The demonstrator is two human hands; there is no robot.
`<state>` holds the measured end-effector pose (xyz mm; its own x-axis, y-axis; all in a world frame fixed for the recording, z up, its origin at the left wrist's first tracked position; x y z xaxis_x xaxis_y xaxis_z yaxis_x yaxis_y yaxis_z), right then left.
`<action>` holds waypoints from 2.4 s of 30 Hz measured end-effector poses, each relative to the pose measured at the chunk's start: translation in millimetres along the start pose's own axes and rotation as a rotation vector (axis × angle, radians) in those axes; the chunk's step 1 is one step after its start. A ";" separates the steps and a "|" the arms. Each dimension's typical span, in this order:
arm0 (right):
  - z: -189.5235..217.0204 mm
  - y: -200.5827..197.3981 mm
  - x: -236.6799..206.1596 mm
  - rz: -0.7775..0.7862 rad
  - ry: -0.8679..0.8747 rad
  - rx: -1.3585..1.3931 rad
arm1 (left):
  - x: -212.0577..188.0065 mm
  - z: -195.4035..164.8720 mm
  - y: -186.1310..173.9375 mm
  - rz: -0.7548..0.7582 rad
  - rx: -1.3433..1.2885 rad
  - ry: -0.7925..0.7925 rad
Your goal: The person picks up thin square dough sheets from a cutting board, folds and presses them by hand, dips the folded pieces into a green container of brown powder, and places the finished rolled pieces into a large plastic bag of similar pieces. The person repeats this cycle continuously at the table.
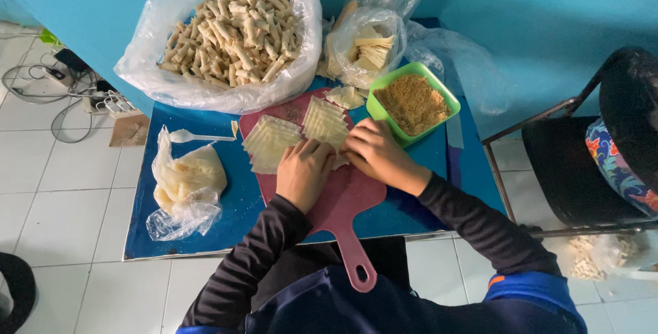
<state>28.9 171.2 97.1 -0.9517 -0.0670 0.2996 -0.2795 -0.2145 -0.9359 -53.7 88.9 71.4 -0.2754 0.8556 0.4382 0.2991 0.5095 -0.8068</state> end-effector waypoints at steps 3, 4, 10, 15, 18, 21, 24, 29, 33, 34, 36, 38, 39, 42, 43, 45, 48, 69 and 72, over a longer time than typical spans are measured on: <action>7.7 0.1 -2.0 -0.035 -0.018 -0.087 | -0.6 0.6 0.0 -0.006 0.025 -0.010; 8.4 0.6 -2.9 -0.040 -0.019 -0.103 | -0.9 -2.1 -0.2 -0.015 0.059 0.004; 14.0 1.2 -6.1 -0.090 -0.090 -0.196 | -6.7 -10.0 1.6 -0.032 0.168 0.053; 9.9 4.1 -5.6 -0.041 -0.080 -0.164 | -10.4 -2.4 -1.3 -0.062 0.076 0.022; 8.0 5.4 -2.3 -0.027 -0.069 -0.170 | -8.1 -0.3 0.1 -0.067 0.093 -0.009; 10.5 4.9 -1.3 -0.043 -0.084 -0.189 | -9.6 -6.8 -0.3 -0.082 0.143 0.037; 13.6 3.1 -2.0 -0.070 -0.094 -0.198 | -11.2 -18.4 -1.2 -0.113 0.284 0.110; 6.5 0.6 2.7 -0.075 -0.043 -0.167 | -6.1 -9.1 3.9 -0.022 0.219 0.026; 5.8 2.4 4.8 -0.080 -0.039 -0.185 | -10.1 -13.2 -2.1 -0.074 0.275 0.036; 6.0 3.9 4.6 -0.077 -0.038 -0.191 | -11.6 -14.4 -2.2 -0.080 0.297 0.039; 6.3 5.8 0.6 -0.085 -0.015 -0.206 | -15.0 -16.7 -1.3 -0.090 0.341 0.049; 7.2 9.5 -3.0 -0.079 0.005 -0.244 | -15.9 -13.8 2.6 -0.074 0.343 0.032; 8.2 12.5 -4.7 -0.068 0.016 -0.275 | -16.6 -12.1 5.0 -0.065 0.343 0.022; 6.5 14.3 -7.0 -0.054 0.034 -0.326 | -14.2 -7.3 10.9 -0.055 0.354 -0.008; 6.3 14.3 -6.6 -0.053 0.036 -0.337 | -14.4 -5.8 10.0 -0.076 0.368 -0.026; 5.9 15.1 -3.4 -0.030 0.031 -0.369 | -14.9 -4.0 7.4 -0.115 0.397 -0.060; 8.0 10.8 1.3 -0.041 0.012 -0.363 | -15.3 -1.8 8.8 -0.072 0.331 -0.047; -50.8 -19.1 22.6 0.138 0.329 0.466 | -18.4 -9.3 -5.9 -0.127 0.337 -0.085; -53.5 -12.2 34.6 0.561 0.403 0.499 | -14.6 -20.3 5.6 -0.006 0.173 0.067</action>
<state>-7.4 223.6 109.0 -0.9314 0.0396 -0.3618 0.2462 -0.6636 -0.7064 -29.5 81.1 68.5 -0.2139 0.8597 0.4639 0.1346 0.4963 -0.8576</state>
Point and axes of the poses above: each hand's wrist, its own x-axis towards the middle knuckle, its own y-axis out of the palm, z = x × y, the point moved 10 cm from there along x, towards the middle knuckle, and after that the axes turned 12 degrees about z, right-handed, at the moved point
